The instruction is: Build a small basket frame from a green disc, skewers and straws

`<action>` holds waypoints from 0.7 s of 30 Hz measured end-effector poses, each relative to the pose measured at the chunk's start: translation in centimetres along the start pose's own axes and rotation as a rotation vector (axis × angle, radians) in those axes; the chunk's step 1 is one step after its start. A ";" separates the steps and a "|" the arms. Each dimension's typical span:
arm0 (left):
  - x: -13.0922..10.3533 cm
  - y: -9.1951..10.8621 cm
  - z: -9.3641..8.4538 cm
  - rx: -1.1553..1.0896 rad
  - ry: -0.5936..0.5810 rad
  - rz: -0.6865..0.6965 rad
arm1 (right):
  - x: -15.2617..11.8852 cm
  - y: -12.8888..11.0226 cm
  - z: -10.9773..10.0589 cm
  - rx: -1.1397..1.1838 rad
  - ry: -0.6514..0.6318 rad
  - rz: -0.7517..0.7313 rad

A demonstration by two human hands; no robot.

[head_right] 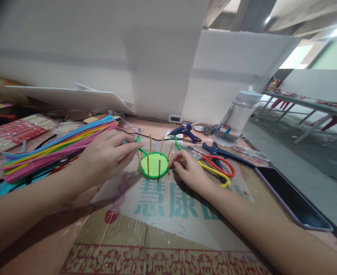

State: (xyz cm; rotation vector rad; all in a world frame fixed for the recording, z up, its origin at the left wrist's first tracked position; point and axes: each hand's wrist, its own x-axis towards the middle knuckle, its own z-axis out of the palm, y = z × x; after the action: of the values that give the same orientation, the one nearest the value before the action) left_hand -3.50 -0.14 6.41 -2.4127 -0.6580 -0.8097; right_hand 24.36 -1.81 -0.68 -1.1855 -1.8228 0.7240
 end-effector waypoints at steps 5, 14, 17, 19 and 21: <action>-0.2 0.6 0.0 -0.042 0.040 0.039 | 0.2 -0.1 0.0 -0.017 0.004 0.007; -0.4 0.8 0.2 -0.027 0.012 0.048 | 0.2 -0.5 0.0 -0.035 0.014 -0.008; -0.1 0.8 -0.1 -0.039 -0.009 -0.003 | 0.1 -0.5 -0.1 -0.044 0.020 -0.015; 0.2 0.3 -0.3 -0.075 -0.067 -0.171 | 0.0 -0.3 -0.1 -0.052 0.031 -0.017; 0.2 -0.7 -0.2 -0.132 -0.207 -0.413 | 0.1 0.1 -0.2 -0.061 0.055 -0.015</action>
State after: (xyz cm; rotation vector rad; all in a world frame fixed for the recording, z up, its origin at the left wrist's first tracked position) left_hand -3.86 0.28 6.91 -2.5385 -1.2492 -0.7856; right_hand 24.54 -1.71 -0.64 -1.2175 -1.8176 0.6257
